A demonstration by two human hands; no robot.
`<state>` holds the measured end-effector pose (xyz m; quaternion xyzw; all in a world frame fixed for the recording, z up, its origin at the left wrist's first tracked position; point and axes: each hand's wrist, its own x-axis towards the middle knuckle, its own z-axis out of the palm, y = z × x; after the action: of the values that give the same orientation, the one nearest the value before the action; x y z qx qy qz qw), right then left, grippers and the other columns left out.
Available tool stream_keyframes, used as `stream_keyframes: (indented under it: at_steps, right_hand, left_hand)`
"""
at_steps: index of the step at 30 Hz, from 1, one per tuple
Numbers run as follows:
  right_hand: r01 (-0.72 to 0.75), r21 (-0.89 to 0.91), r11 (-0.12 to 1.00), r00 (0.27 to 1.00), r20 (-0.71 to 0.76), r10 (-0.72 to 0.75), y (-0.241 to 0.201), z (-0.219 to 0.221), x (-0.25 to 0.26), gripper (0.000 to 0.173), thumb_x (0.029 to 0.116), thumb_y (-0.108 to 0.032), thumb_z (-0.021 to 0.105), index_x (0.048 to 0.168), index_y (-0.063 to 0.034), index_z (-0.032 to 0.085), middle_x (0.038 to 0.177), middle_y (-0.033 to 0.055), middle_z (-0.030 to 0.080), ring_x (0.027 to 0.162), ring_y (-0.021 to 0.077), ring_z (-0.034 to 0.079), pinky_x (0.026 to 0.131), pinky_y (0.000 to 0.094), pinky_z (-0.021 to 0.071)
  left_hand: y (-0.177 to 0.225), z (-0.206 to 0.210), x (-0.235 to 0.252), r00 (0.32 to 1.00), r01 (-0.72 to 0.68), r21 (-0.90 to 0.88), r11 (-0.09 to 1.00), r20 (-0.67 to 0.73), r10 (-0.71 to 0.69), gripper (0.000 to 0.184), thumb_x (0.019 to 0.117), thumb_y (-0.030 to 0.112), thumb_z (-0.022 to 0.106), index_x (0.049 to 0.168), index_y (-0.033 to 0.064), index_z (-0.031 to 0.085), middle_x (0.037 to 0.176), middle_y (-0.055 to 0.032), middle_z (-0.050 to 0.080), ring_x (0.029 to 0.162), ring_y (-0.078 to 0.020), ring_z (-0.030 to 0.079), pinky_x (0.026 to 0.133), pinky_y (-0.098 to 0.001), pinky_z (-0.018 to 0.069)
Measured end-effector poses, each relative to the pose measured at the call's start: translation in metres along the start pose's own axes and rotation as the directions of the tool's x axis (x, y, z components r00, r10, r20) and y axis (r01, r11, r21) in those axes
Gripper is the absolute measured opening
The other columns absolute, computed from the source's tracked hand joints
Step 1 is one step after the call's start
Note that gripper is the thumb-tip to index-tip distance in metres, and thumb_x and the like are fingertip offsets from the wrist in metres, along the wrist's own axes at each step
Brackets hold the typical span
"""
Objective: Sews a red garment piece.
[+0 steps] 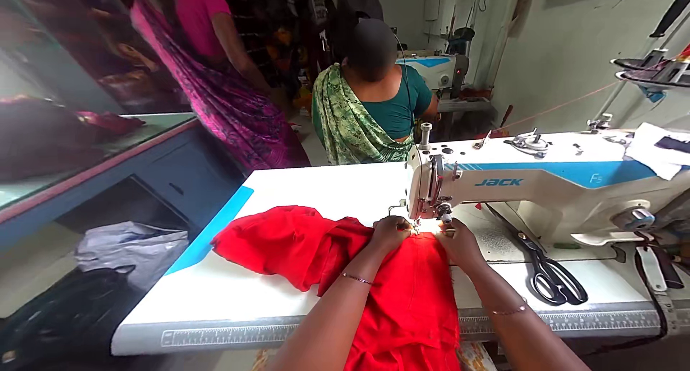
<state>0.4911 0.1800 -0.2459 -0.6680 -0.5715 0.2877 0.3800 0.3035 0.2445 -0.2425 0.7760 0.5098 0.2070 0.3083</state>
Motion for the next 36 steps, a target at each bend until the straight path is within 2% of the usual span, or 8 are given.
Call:
stream_keyframes:
  at_steps: [3,5,7,10,14,24,32,36]
  right_hand:
    - [-0.010,-0.005,1.000,0.999,0.047,0.010,-0.004,-0.033,-0.021,0.034,0.0990,-0.013,0.068,0.128,0.0031,0.059,0.128,0.0219,0.062,0.107,0.0323,0.068,0.094,0.0497,0.0562]
    - [0.049,-0.127,0.991,0.993,-0.102,-0.062,0.005,-0.063,-0.039,0.026,0.1001,-0.009,0.064,0.122,0.0050,0.063,0.117,0.0225,0.068,0.102,0.0343,0.070,0.091,0.0527,0.0567]
    - [0.123,-0.310,0.943,0.898,-0.369,-0.238,0.033,-0.097,-0.048,0.021,0.0988,-0.005,0.062,0.113,0.0101,0.066,0.108,0.0295,0.068,0.101,0.0445,0.068,0.089,0.0613,0.0537]
    - [0.094,-0.483,0.871,0.729,-0.562,-0.391,0.083,-0.147,-0.053,0.029,0.1001,-0.006,0.058,0.121,0.0135,0.063,0.128,0.0399,0.057,0.125,0.0607,0.051,0.106,0.0714,0.0374]
    - [0.170,-0.596,0.785,0.705,-0.484,-0.519,0.136,-0.169,-0.051,0.036,0.1049,-0.020,0.051,0.117,0.0110,0.066,0.125,0.0334,0.062,0.122,0.0560,0.055,0.106,0.0686,0.0390]
    - [0.203,-0.469,0.860,0.687,-0.557,-0.466,0.151,-0.163,-0.055,0.037,0.0903,-0.003,0.049,0.119,0.0096,0.067,0.131,0.0289,0.063,0.132,0.0490,0.053,0.112,0.0600,0.0387]
    - [0.073,-0.450,0.890,0.751,-0.562,-0.346,0.145,-0.157,-0.061,0.034,0.0917,0.010,0.045,0.107,0.0062,0.075,0.123,0.0266,0.069,0.121,0.0478,0.062,0.102,0.0669,0.0437]
    - [0.175,-0.486,0.856,0.694,-0.556,-0.457,0.150,-0.157,-0.062,0.038,0.0909,0.002,0.046,0.122,0.0088,0.067,0.134,0.0288,0.063,0.131,0.0496,0.055,0.110,0.0632,0.0408]
  left_hand:
    - [-0.001,0.000,0.001,1.000,-0.008,0.005,1.000,-0.003,0.008,0.017,0.0979,0.019,0.069,0.107,0.0063,0.076,0.110,-0.0106,0.074,0.112,-0.0258,0.065,0.108,-0.0571,0.0359]
    - [-0.001,0.000,0.000,1.000,-0.007,0.009,1.000,0.007,0.007,0.018,0.0986,0.020,0.068,0.108,0.0067,0.076,0.110,-0.0107,0.074,0.112,-0.0251,0.064,0.108,-0.0568,0.0357]
    - [-0.002,0.000,0.001,1.000,-0.014,0.010,1.000,0.009,0.014,0.018,0.0991,0.021,0.068,0.108,0.0066,0.076,0.110,-0.0104,0.073,0.112,-0.0246,0.064,0.107,-0.0564,0.0355]
    - [-0.001,-0.001,0.002,1.000,-0.015,0.016,1.000,0.016,0.014,0.020,0.0995,0.021,0.067,0.109,0.0058,0.075,0.111,-0.0112,0.073,0.113,-0.0258,0.064,0.107,-0.0570,0.0356]
    - [0.000,-0.002,0.005,0.999,0.008,0.035,0.999,0.032,-0.009,0.020,0.0997,0.023,0.067,0.109,0.0069,0.075,0.111,-0.0099,0.073,0.113,-0.0248,0.064,0.107,-0.0561,0.0356]
    - [-0.006,-0.004,0.012,0.999,-0.040,0.033,0.999,0.033,0.038,0.017,0.0980,0.019,0.069,0.106,0.0048,0.075,0.107,-0.0121,0.073,0.109,-0.0272,0.065,0.107,-0.0579,0.0366]
    - [-0.008,-0.002,0.009,0.998,-0.057,0.031,0.998,0.029,0.056,0.016,0.0976,0.019,0.070,0.105,0.0062,0.076,0.107,-0.0101,0.074,0.109,-0.0251,0.066,0.106,-0.0556,0.0390]
    - [-0.011,0.000,0.005,0.997,-0.079,0.020,0.997,0.014,0.079,0.017,0.0975,0.019,0.070,0.106,0.0060,0.076,0.109,-0.0101,0.074,0.111,-0.0249,0.065,0.108,-0.0546,0.0374]
